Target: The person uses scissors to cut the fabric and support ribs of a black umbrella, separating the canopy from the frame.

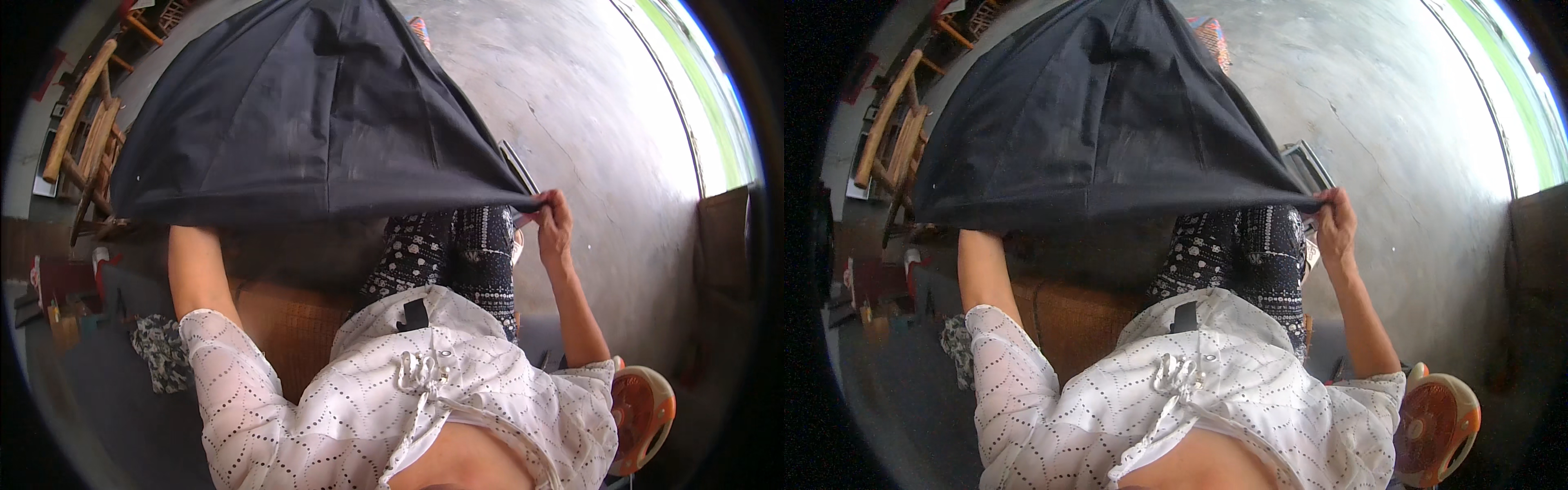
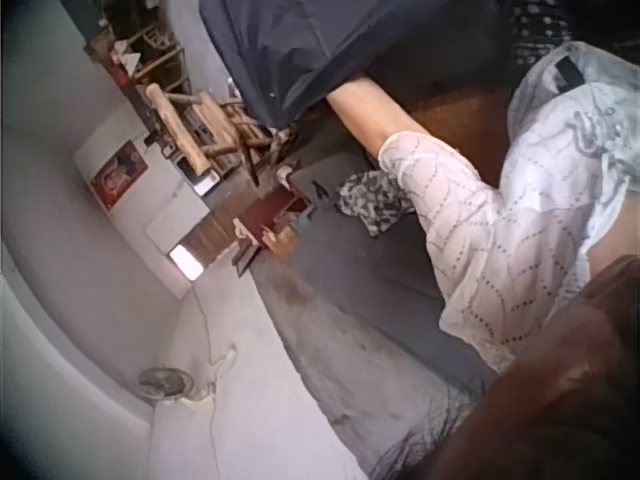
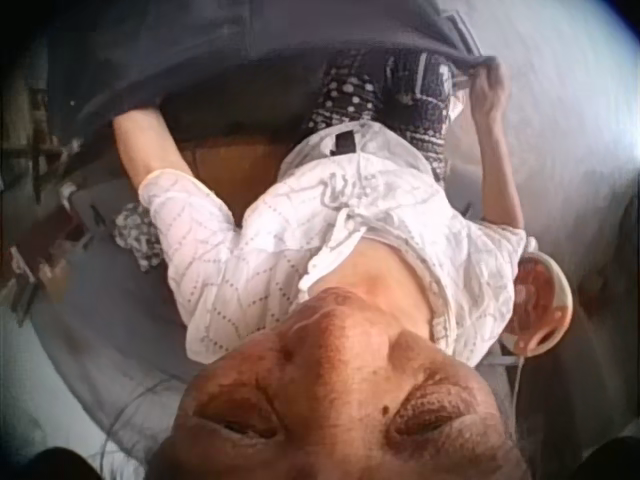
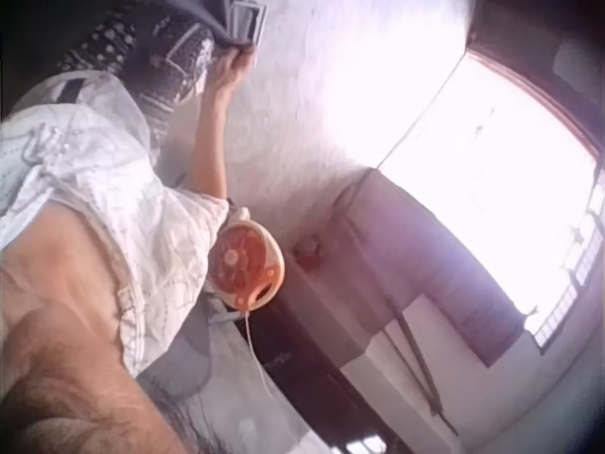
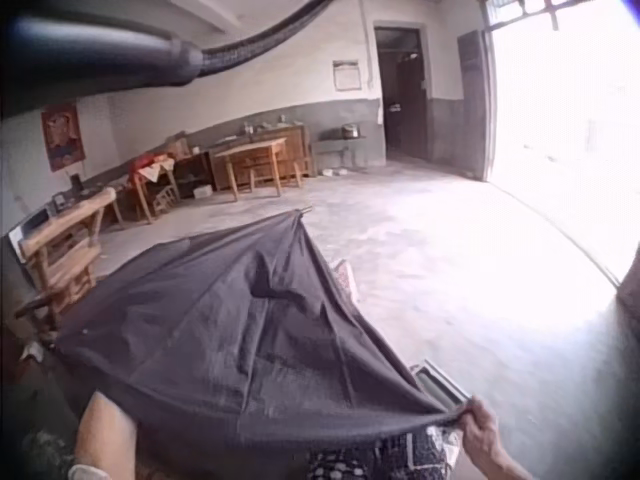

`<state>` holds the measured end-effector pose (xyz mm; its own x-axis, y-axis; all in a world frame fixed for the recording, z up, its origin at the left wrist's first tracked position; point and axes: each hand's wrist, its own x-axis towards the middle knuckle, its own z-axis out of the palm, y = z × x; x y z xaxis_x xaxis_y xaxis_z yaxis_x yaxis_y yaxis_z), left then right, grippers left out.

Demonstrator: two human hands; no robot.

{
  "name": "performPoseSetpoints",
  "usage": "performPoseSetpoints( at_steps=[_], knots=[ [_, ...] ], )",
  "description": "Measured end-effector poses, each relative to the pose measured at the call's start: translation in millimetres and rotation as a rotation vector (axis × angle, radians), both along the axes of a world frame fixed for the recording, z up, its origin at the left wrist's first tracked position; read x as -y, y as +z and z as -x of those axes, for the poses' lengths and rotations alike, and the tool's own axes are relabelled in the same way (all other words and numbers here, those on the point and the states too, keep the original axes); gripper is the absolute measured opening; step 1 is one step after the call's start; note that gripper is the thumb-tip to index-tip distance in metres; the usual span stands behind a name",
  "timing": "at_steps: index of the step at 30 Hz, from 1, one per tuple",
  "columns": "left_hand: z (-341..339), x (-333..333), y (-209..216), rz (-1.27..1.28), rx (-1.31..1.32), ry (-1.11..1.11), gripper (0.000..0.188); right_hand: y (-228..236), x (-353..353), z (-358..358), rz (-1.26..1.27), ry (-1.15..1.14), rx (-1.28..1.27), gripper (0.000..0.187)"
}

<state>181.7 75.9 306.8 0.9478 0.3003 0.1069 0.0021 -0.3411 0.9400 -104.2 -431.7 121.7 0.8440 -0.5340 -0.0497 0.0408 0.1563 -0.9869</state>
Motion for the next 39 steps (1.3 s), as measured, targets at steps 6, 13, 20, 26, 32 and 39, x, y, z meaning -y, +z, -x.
performPoseSetpoints(
  at_steps=[6,13,20,26,32,39],
  knots=[
    [1,-5,-1,-0.007,-0.007,0.016,0.049,51,-20,21,0.754,1.278,-0.075,0.018],
    [-15,1,-5,-0.006,0.013,0.007,0.047,29,3,-82,0.163,0.379,-0.154,0.092],
    [8,0,-25,-0.048,-0.022,0.020,0.045,11,-114,-188,-0.487,0.329,0.033,0.030],
    [-9,-14,38,-0.091,0.083,0.008,0.043,41,-147,-178,-0.383,0.196,0.092,0.020],
    [-7,-11,25,-0.082,0.064,-0.009,0.042,-13,-145,-132,-0.509,0.111,-0.164,0.032],
    [4,3,4,-0.082,0.031,-0.028,0.041,16,-133,-124,-0.806,0.737,-0.259,0.051]
  ],
)
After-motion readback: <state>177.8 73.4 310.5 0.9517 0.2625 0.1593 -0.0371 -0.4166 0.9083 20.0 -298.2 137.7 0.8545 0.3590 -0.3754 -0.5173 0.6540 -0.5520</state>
